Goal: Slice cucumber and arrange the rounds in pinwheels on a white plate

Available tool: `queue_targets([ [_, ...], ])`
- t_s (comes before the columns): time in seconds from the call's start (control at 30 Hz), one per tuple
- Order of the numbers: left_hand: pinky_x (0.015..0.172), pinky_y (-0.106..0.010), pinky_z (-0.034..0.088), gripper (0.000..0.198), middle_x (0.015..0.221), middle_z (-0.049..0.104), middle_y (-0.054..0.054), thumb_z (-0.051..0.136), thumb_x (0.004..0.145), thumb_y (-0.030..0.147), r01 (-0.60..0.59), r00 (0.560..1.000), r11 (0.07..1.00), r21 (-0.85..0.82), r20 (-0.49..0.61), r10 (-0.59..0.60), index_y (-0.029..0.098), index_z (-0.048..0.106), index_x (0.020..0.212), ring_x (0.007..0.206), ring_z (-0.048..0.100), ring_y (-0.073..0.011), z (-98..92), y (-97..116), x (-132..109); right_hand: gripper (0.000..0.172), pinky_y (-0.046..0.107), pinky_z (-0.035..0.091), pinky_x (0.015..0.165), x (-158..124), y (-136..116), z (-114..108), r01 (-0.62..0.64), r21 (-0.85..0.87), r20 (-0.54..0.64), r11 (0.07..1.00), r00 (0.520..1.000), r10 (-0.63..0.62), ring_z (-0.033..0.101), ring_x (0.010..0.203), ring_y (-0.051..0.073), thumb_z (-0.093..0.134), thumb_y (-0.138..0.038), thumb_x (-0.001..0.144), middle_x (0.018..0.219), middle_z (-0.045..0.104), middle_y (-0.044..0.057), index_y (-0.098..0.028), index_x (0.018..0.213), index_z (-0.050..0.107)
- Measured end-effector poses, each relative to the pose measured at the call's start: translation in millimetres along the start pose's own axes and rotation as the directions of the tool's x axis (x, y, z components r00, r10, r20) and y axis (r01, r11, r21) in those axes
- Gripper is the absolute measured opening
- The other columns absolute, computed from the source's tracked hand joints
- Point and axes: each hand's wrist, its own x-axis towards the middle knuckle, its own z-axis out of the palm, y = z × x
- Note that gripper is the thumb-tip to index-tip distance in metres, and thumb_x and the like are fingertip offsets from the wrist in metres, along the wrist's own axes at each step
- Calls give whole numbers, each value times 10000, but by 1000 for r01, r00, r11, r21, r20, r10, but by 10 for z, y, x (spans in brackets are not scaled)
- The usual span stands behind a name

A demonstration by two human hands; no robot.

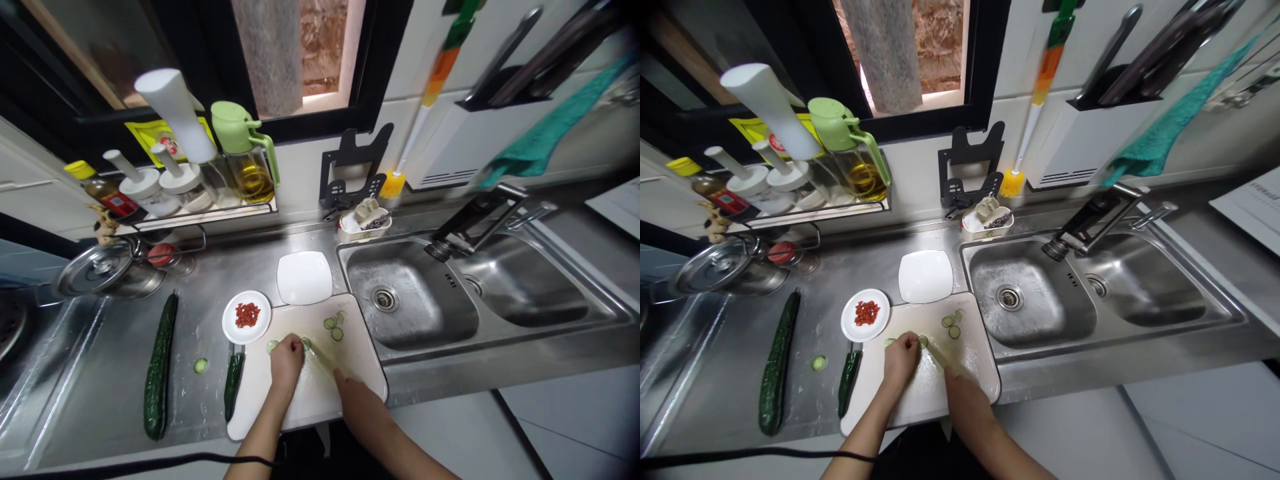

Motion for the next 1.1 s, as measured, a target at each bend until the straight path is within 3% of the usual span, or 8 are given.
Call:
queue_targets([
  [0.43, 639, -224, 361, 194, 675, 677, -34, 486, 785, 174, -14, 1000, 1000, 28, 12, 14, 178, 680, 771, 637, 591, -136, 15, -19, 29, 505, 323, 480, 754, 27, -131, -157, -19, -5, 65, 1000, 998, 19, 640, 947, 247, 276, 3, 828, 1039, 668, 166, -102, 1275, 486],
  [0.6, 637, -225, 366, 179, 679, 679, -33, 499, 779, 181, -4, 1000, 1000, 13, 8, 4, 181, 678, 776, 637, 592, -136, 33, -36, 33, 506, 320, 475, 782, 5, -82, -53, -16, 12, 30, 1000, 999, 15, 644, 934, 241, 284, -3, 818, 1022, 678, 153, -114, 1249, 525],
  [0.8, 634, -223, 372, 168, 671, 673, -25, 505, 780, 213, 15, 1000, 999, -32, 9, -15, 177, 667, 756, 626, 586, -129, 22, -15, 12, 519, 310, 468, 852, -142, 154, 168, -36, 22, 16, 999, 999, 36, 611, 1017, 232, 285, -9, 811, 1140, 637, 155, -106, 1265, 516],
  [0.93, 648, -219, 397, 186, 697, 685, -12, 512, 781, 288, 8, 1000, 996, -89, -17, -10, 193, 673, 779, 645, 599, -130, -70, -70, -23, 520, 290, 465, 852, -191, 252, 212, -43, 44, 33, 998, 999, 41, 615, 1004, 219, 273, -25, 820, 1130, 648, 134, -132, 1261, 525],
  [1.1, 667, -230, 427, 261, 758, 711, -20, 529, 756, 401, 73, 990, 989, -130, -108, -88, 199, 676, 831, 691, 632, -156, -305, -307, -57, 532, 285, 462, 853, -178, 286, 240, -54, 61, 35, 997, 998, 52, 616, 1003, 217, 276, -20, 809, 1111, 656, 140, -115, 1277, 511],
])
